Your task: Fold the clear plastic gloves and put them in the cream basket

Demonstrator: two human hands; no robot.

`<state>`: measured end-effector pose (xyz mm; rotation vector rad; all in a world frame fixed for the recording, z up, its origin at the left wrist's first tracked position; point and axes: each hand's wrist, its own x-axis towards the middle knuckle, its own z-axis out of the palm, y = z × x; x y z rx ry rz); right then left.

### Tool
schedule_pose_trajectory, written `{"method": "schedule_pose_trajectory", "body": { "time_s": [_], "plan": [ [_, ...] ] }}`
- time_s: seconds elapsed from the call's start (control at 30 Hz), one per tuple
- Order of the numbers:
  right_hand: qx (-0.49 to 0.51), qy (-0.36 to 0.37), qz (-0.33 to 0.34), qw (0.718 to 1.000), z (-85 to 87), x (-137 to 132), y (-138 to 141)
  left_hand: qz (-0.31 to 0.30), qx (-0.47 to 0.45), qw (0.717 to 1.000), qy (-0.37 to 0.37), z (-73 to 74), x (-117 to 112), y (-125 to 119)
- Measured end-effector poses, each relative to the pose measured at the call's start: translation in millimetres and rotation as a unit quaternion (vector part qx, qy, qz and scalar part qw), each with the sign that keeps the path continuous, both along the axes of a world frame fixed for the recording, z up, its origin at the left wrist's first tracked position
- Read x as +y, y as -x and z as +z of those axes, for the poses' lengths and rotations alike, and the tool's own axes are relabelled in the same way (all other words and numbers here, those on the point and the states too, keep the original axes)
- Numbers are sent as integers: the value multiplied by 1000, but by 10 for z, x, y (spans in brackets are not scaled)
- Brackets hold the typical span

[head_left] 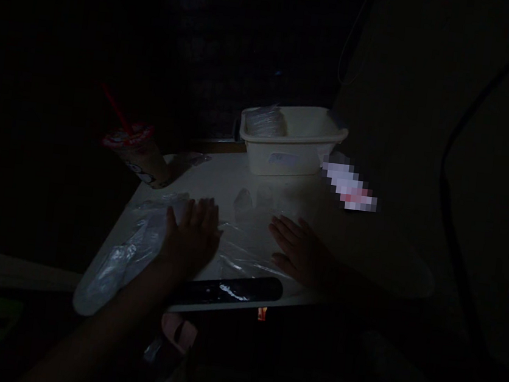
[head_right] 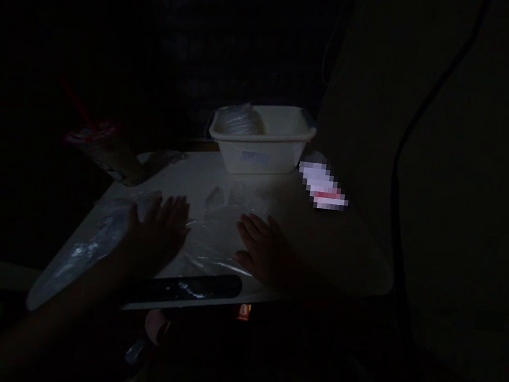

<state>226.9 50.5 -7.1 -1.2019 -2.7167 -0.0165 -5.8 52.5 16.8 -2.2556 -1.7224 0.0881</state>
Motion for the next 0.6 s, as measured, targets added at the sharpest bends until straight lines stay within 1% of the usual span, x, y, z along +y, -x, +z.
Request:
{"method": "schedule_pose_trajectory", "body": {
  "time_s": [0.03,0.1,0.13,0.17,0.2,0.23,0.3,0.33,0.4,0.5,0.57,0.6],
  "plan": [
    [-1,1,0,1000,2,-2,-6,23,3,999,-25,45,59,44],
    [-1,2,1,1000,-6,-1,-10,49,-3,997,-62,124,138,90],
    [0,3,0,1000,-13,3,-12,50,-10,996,-69,147,154,90],
    [2,3,1,1000,-17,8,-13,37,-21,997,-65,154,153,74],
    [5,4,2,1000,-16,14,-13,10,-34,998,-50,143,136,46],
    [8,6,3,1000,-10,20,-12,-29,-47,998,-27,114,106,9],
    [20,13,-2,1000,20,26,3,-120,-74,990,30,18,29,-78],
    [30,15,-9,999,39,23,17,-152,-85,983,52,-37,-9,-120],
    [48,13,-21,999,70,4,54,-178,-98,976,79,-139,-60,-182],
    [53,14,-2,999,67,-51,105,-166,-90,978,88,-223,-54,-204],
    [41,22,19,999,42,-86,117,-147,-74,983,84,-234,2,-180],
    [35,26,24,999,30,-98,117,-127,-66,987,74,-230,42,-163]
  ]
}}
